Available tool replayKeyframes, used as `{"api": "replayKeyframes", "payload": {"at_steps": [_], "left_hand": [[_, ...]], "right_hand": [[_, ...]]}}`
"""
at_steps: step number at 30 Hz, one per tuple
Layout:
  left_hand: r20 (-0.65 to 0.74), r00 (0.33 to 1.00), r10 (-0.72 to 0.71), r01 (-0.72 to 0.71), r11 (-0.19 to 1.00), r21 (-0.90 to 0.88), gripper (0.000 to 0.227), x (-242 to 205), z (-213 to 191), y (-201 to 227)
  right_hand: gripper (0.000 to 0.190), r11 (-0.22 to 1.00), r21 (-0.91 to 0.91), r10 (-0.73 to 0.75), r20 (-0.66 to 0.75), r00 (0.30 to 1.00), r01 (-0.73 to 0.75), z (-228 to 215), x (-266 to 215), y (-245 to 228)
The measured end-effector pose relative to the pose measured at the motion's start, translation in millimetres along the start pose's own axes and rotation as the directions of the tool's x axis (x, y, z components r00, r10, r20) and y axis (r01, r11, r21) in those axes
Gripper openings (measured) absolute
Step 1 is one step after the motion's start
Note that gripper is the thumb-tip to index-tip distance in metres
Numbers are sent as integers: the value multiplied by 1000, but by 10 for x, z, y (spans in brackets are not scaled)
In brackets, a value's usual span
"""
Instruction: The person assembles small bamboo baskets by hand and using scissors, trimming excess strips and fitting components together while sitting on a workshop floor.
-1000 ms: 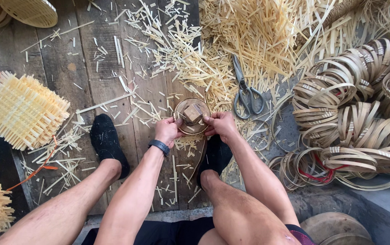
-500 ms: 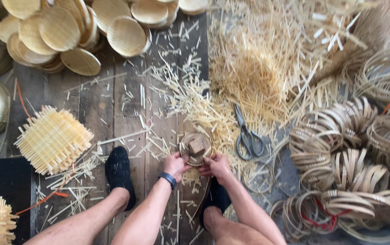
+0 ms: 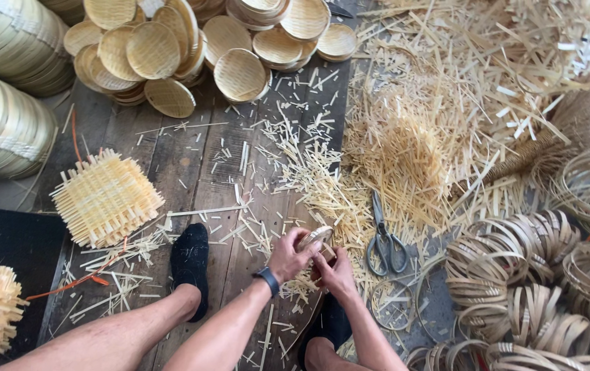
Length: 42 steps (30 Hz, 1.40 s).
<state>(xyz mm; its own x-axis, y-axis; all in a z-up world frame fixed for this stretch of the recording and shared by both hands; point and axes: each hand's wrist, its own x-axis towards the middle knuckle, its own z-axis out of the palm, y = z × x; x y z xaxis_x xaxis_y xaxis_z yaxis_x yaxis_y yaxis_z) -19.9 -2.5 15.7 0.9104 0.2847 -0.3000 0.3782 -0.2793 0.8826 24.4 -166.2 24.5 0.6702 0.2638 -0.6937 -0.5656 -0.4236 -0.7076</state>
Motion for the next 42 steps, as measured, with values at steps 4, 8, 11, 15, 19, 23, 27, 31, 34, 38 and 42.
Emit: {"api": "replayKeyframes", "payload": {"at_steps": [4,8,11,15,19,23,27,31,34,38,42], "left_hand": [[-6,1000,23,-23,997,68,80,80,116,7],[-30,980,195,-194,980,51,81,155,51,-226],[-110,994,-29,25,999,-31,72,243,19,-531],[-110,962,-250,254,967,33,61,381,-271,-955],[-70,927,-370,376,916,140,50,554,-1011,-821],[-314,923,-223,-201,414,-888,62,906,-1890,-46],[-3,996,-84,40,515,-856,63,881,-1945,496],[152,962,-226,268,685,-677,44,476,-1161,293],[261,795,-547,606,720,-338,45,85,-464,-78],[224,737,-637,560,392,-730,38,-131,-46,-471],[7,915,-403,379,854,-355,42,35,-349,-644]], "right_hand": [[51,997,-60,-54,-31,998,53,132,32,37],[39,982,-29,-188,-2,982,187,117,61,132],[33,968,56,-247,35,968,245,33,14,207],[32,952,239,-221,95,971,194,-184,-77,298],[31,938,276,-245,92,965,212,-242,-157,439],[32,940,298,-188,48,981,165,-187,-127,558],[28,921,381,-97,38,995,75,-155,-107,504],[30,911,376,-229,124,965,168,-59,-179,356],[41,887,447,-225,205,952,114,15,-200,218],[61,931,307,-263,190,946,197,53,-66,155],[43,987,101,-137,104,985,127,118,174,224]]}}
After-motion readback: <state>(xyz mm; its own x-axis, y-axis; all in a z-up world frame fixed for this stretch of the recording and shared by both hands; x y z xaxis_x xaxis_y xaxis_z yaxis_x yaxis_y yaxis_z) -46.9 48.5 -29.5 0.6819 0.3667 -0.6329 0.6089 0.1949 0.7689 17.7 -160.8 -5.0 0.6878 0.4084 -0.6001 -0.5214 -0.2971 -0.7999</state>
